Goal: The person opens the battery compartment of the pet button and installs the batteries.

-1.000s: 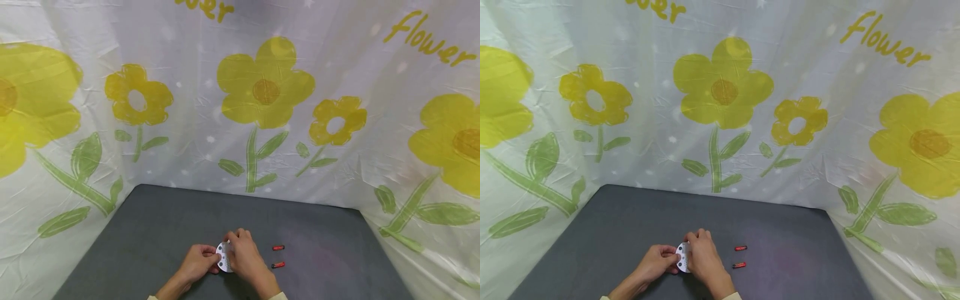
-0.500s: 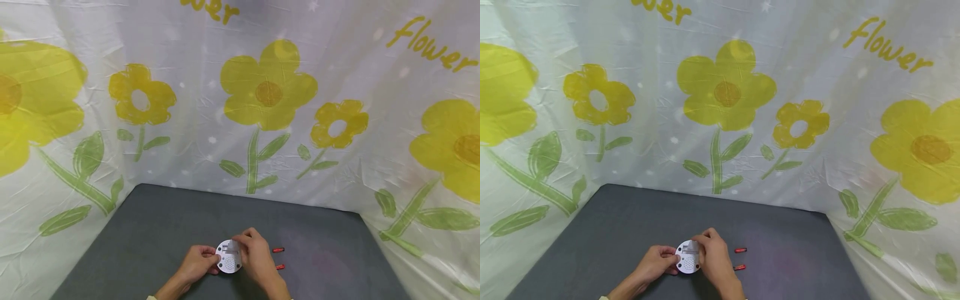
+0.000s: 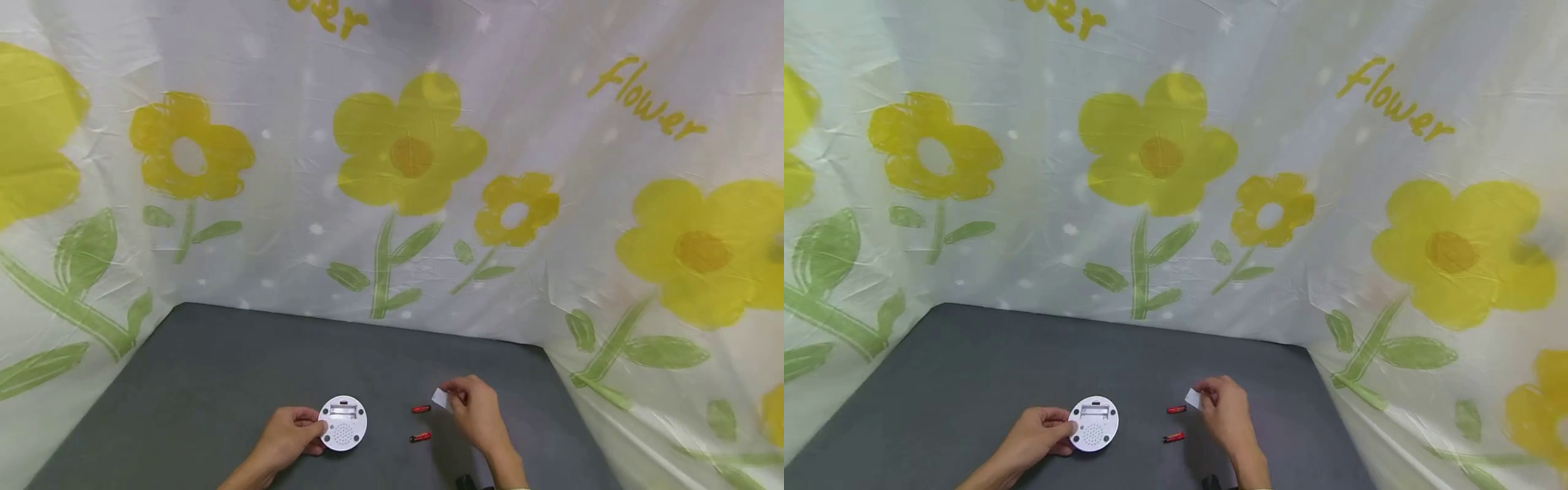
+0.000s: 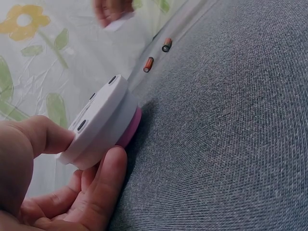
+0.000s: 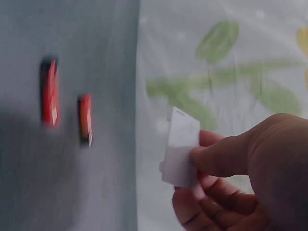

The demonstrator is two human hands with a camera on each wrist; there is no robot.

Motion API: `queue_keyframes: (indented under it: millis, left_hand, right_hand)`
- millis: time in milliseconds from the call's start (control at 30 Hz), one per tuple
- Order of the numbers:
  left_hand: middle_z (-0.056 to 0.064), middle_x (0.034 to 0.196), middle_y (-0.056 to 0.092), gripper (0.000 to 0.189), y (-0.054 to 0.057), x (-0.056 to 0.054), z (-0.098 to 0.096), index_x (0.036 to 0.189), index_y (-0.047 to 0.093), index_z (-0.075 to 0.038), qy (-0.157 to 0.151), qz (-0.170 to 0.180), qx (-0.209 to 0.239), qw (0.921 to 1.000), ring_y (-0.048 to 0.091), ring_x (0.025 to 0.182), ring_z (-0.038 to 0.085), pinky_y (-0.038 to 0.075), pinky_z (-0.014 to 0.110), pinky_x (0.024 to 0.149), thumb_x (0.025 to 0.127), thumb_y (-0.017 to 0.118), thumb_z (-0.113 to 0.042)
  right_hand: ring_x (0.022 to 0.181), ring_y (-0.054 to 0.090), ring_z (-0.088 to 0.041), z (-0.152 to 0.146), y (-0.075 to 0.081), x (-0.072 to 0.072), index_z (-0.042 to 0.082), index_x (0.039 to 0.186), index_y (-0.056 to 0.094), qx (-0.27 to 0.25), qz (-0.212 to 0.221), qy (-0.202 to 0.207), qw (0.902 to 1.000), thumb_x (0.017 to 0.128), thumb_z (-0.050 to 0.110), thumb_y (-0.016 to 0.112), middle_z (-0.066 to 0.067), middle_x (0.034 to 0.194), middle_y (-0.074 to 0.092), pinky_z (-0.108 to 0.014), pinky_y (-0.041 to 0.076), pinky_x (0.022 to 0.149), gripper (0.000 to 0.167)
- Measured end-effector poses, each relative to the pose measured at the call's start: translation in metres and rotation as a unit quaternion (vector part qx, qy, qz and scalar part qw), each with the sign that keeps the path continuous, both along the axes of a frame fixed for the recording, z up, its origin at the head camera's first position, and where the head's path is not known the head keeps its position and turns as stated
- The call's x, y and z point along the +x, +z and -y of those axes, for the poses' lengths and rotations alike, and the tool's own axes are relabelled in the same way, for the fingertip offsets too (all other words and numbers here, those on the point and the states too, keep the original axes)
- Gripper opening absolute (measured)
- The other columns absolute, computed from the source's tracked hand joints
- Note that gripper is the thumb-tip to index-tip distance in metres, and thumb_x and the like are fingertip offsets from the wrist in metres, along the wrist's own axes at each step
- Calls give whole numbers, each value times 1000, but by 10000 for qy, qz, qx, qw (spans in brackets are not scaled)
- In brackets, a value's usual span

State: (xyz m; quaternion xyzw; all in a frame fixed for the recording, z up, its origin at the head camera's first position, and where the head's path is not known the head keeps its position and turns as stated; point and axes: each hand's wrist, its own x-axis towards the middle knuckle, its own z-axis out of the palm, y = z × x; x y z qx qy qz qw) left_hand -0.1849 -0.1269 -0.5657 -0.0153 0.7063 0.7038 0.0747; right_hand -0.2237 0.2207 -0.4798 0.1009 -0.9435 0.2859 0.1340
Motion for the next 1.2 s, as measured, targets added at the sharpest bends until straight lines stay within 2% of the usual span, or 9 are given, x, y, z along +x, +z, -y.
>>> queue_keyframes:
  millis: [233, 433, 633, 800, 867, 1033, 1200]
  left_hand:
    - [14, 90, 79, 28, 2, 2, 1, 113, 67, 20, 38, 13, -31, 10000, 76, 71, 19, 69, 31, 65, 95, 74, -1]
    - [13, 90, 79, 29, -1, 0, 2, 114, 66, 20, 95, 43, -2, 9999, 76, 71, 20, 68, 31, 65, 96, 74, -1]
    - [14, 90, 79, 29, -2, 0, 3, 113, 66, 20, 95, 68, 33, 9999, 77, 72, 21, 69, 32, 64, 96, 74, -1]
    - [13, 90, 79, 29, -2, 0, 2, 114, 66, 20, 104, 67, 58, 9999, 76, 72, 20, 68, 31, 64, 96, 73, -2]
    - [13, 89, 79, 29, -2, -1, 1, 114, 66, 20, 106, 60, 69, 9999, 76, 73, 20, 68, 31, 64, 97, 73, -2]
    - [14, 89, 79, 27, -1, 1, 1, 112, 67, 19, 95, 66, 106, 9999, 76, 72, 20, 68, 31, 64, 96, 74, -2]
    - [12, 88, 79, 27, 1, 3, 2, 111, 68, 18, 133, 160, 101, 9997, 76, 72, 20, 68, 31, 64, 95, 74, -3]
  right_hand:
    - [68, 52, -5, -41, -16, 5, 15, 87, 83, 202, 491, -371, 9979, 87, -6, 72, 3, 83, 69, -24, 46, 59, 23]
    - [65, 52, -7, -54, -35, 8, 14, 87, 81, 171, 897, -452, 9948, 85, -4, 73, 5, 76, 71, -25, 44, 58, 20]
    - [63, 47, -4, -58, -55, 12, 16, 81, 79, 229, 668, -458, 9964, 80, -5, 74, 8, 70, 65, -24, 41, 56, 21]
    - [60, 45, -4, -62, -69, 11, 14, 78, 77, 52, -54, -237, 9997, 74, -5, 70, 10, 65, 59, -29, 37, 50, 20]
    - [60, 45, -5, -62, -70, 11, 14, 78, 77, 116, -217, -224, 9994, 72, -4, 69, 10, 65, 58, -30, 37, 50, 21]
    - [66, 48, -7, -51, -56, 12, 14, 86, 83, 492, 48, -483, 9976, 76, -6, 72, 8, 71, 60, -29, 41, 56, 25]
    - [70, 57, -7, -35, -41, 8, 14, 91, 84, 798, -259, -269, 9961, 77, -7, 76, 6, 79, 68, -31, 50, 61, 27]
